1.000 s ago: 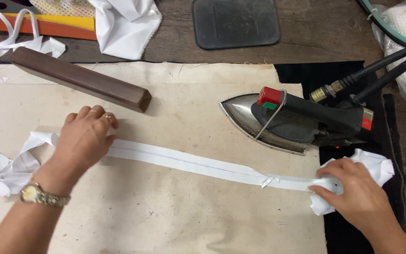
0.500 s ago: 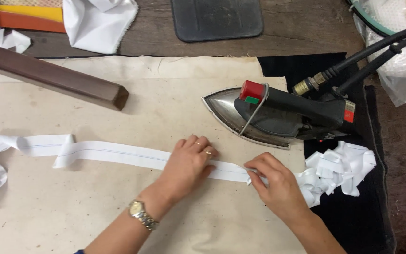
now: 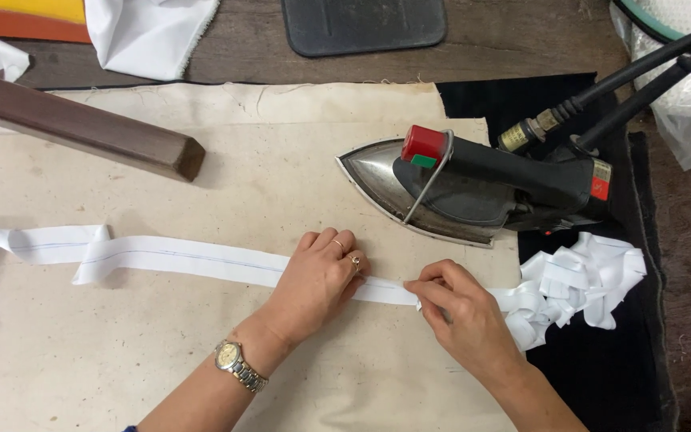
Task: Ironing and pressing thin white fabric strips using a steam iron and a wooden pressing block to create crisp folds.
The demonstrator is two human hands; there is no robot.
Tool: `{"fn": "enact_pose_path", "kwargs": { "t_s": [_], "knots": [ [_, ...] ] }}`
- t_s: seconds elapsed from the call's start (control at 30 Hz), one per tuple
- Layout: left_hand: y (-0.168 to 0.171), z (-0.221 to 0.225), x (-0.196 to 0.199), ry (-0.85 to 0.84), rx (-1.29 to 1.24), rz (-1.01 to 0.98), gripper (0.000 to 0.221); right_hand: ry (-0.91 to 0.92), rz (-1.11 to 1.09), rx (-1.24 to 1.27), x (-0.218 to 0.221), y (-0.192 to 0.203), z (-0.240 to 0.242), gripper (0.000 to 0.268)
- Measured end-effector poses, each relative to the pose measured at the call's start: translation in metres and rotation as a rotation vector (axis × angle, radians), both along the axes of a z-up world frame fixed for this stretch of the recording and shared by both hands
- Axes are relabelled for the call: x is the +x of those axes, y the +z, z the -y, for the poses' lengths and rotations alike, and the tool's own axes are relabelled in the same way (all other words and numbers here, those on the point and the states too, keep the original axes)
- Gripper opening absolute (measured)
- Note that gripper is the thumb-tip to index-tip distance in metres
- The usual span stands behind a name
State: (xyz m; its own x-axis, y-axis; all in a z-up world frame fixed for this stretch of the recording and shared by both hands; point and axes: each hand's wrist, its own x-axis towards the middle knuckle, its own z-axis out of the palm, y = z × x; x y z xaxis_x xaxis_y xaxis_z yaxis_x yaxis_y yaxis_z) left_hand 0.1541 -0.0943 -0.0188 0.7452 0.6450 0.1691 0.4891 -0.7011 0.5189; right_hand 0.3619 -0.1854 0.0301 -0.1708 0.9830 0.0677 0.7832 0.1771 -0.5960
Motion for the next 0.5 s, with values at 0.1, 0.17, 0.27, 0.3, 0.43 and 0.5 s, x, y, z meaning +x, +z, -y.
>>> {"fn": "enact_pose_path", "kwargs": {
  "t_s": [0.1, 0.17, 0.27, 0.3, 0.43, 0.5],
  "knots": [
    [0.003, 0.000, -0.001, -0.034, 0.029, 0.042, 0.008, 0.006, 0.006, -0.003, 0.000, 0.000, 0.000, 0.029],
    [0.003, 0.000, -0.003, -0.061, 0.040, 0.051, 0.006, 0.014, 0.012, 0.006, 0.000, 0.000, 0.000, 0.031],
    [0.003, 0.002, -0.007, -0.138, 0.118, 0.081, 0.007, 0.018, 0.010, 0.018, 0.002, -0.003, 0.001, 0.032],
    [0.003, 0.002, -0.009, -0.186, 0.183, 0.100, 0.009, 0.014, 0.002, 0.020, 0.002, -0.005, 0.002, 0.031],
    [0.010, 0.005, -0.013, -0.246, 0.267, 0.134, 0.007, 0.014, 0.026, 0.012, 0.002, -0.004, 0.002, 0.032],
    [0.014, 0.006, -0.014, -0.275, 0.326, 0.162, 0.011, 0.007, 0.014, 0.014, 0.001, -0.003, 0.002, 0.029]
  ]
}}
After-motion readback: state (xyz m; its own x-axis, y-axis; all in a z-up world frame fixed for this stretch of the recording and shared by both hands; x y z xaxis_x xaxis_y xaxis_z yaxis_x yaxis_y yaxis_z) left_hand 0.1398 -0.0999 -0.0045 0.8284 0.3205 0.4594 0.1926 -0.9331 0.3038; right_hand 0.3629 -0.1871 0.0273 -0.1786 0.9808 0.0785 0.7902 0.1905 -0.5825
